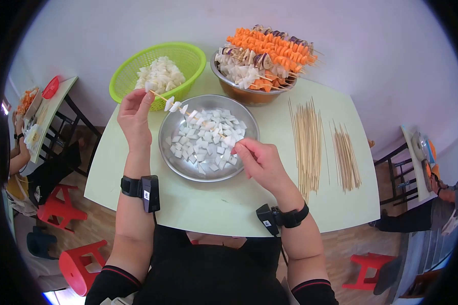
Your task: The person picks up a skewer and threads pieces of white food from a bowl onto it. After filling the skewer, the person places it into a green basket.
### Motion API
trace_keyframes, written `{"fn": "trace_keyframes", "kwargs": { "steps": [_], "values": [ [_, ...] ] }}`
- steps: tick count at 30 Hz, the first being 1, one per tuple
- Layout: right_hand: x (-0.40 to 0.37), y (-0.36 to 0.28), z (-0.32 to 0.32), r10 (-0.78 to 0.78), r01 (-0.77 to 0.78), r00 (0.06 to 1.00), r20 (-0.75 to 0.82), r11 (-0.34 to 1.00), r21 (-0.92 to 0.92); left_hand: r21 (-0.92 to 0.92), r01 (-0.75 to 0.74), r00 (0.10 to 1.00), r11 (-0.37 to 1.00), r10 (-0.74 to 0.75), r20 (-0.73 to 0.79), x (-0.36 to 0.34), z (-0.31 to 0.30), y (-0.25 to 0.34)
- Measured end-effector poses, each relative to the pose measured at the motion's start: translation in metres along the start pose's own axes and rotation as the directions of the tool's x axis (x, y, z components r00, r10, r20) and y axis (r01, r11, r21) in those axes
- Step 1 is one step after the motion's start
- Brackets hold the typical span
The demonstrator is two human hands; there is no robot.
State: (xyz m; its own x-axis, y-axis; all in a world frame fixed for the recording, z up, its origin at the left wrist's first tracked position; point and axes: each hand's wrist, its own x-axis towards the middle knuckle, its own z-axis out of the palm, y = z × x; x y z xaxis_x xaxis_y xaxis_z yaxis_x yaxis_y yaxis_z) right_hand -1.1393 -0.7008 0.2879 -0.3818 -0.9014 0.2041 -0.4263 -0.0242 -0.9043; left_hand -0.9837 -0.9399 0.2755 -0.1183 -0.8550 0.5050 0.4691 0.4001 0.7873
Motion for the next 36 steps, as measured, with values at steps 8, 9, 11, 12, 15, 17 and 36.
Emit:
{"fn": "trace_keyframes", "kwargs": {
  "steps": [8,9,11,12,15,17,36],
  "values": [
    [0.001,0.001,0.001,0.155,-0.233,0.956,0.248,0.916,0.328,0.059,-0.077,0.997,0.995,0.078,-0.019,0.000,0.002,0.003],
    [0.001,0.002,0.001,0.156,-0.234,0.957,0.246,0.915,0.329,0.059,-0.075,0.997,0.995,0.076,-0.017,0.000,0.001,0.003],
    [0.001,0.002,0.002,0.135,-0.200,0.963,0.232,0.938,0.283,0.073,-0.101,0.995,0.992,0.102,-0.018,0.001,0.001,0.001],
    [0.001,0.002,0.005,0.135,-0.199,0.964,0.231,0.938,0.284,0.073,-0.101,0.995,0.992,0.102,-0.017,0.001,0.001,0.001],
    [0.001,0.002,0.010,-0.084,0.088,0.996,-0.040,0.991,0.105,0.086,-0.108,0.994,0.990,0.110,-0.016,0.000,0.001,0.003],
    [0.002,0.005,0.007,-0.222,0.208,0.970,-0.098,0.969,-0.134,0.116,-0.140,0.990,0.983,0.141,-0.002,0.000,0.001,0.004],
    [0.001,0.005,0.016,-0.258,0.250,0.958,-0.124,0.965,-0.075,0.189,-0.165,0.985,0.968,0.170,-0.012,-0.005,0.007,0.009]
  ]
}}
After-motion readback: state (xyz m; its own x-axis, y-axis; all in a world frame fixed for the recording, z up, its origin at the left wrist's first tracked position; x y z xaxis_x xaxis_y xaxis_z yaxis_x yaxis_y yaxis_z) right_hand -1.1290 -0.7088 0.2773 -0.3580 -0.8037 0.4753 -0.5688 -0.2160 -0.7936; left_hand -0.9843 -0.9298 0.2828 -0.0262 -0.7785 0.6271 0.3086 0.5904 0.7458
